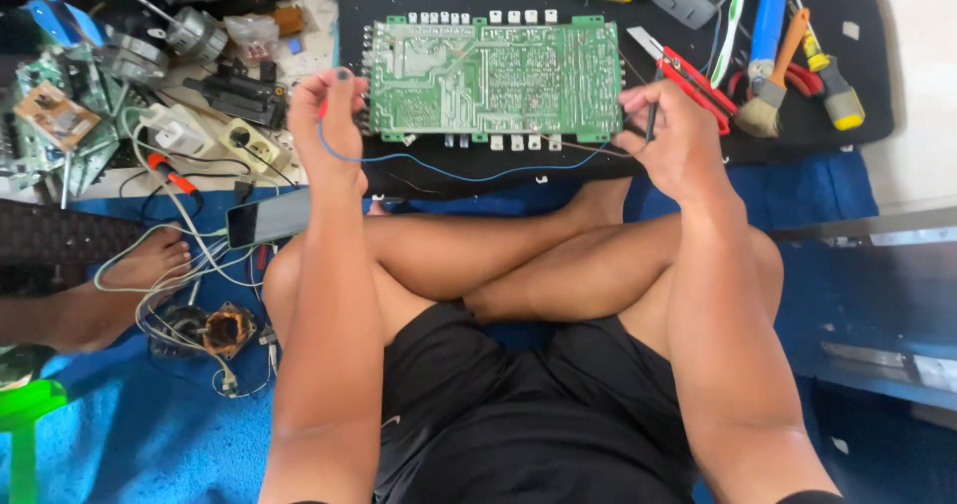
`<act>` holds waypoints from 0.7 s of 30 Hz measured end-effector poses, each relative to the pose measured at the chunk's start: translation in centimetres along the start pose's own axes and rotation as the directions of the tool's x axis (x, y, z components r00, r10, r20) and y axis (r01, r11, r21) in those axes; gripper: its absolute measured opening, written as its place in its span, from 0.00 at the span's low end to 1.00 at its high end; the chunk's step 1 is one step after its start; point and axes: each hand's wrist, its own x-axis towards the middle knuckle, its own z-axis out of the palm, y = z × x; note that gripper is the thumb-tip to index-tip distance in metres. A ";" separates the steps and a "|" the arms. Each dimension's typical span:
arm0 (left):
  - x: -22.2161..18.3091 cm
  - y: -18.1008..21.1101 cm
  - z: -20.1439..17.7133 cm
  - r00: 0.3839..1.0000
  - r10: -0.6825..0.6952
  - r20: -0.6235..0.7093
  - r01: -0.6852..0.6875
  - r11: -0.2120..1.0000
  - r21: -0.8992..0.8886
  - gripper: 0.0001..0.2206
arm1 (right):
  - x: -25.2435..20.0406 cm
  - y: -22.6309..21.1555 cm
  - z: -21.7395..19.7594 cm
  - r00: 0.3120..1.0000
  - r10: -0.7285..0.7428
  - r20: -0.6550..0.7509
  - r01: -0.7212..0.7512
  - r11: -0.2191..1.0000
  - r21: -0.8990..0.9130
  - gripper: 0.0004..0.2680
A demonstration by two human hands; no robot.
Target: Repairing an electronic circuit board by testing points with a multimeter and soldering components.
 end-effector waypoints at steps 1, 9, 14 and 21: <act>0.1 -0.1 0.0 1.000 0.009 0.000 -0.009 1.000 -0.003 0.06 | -0.1 0.1 -0.4 1.000 -0.010 -0.001 0.010 1.000 0.000 0.14; -1.3 1.9 0.9 0.934 0.352 0.065 -0.351 0.868 0.350 0.06 | -0.8 0.9 -3.7 0.970 0.072 -0.231 -0.061 0.997 0.055 0.04; -2.6 3.2 3.5 0.847 0.389 0.363 -0.486 0.843 0.230 0.13 | -0.4 0.2 -3.2 0.953 -0.142 -0.269 0.097 0.980 -0.175 0.06; -3.7 2.6 6.9 0.681 0.184 0.709 -0.400 0.904 0.150 0.13 | 1.2 -1.1 0.8 0.922 -0.327 -0.208 0.323 0.945 -0.055 0.10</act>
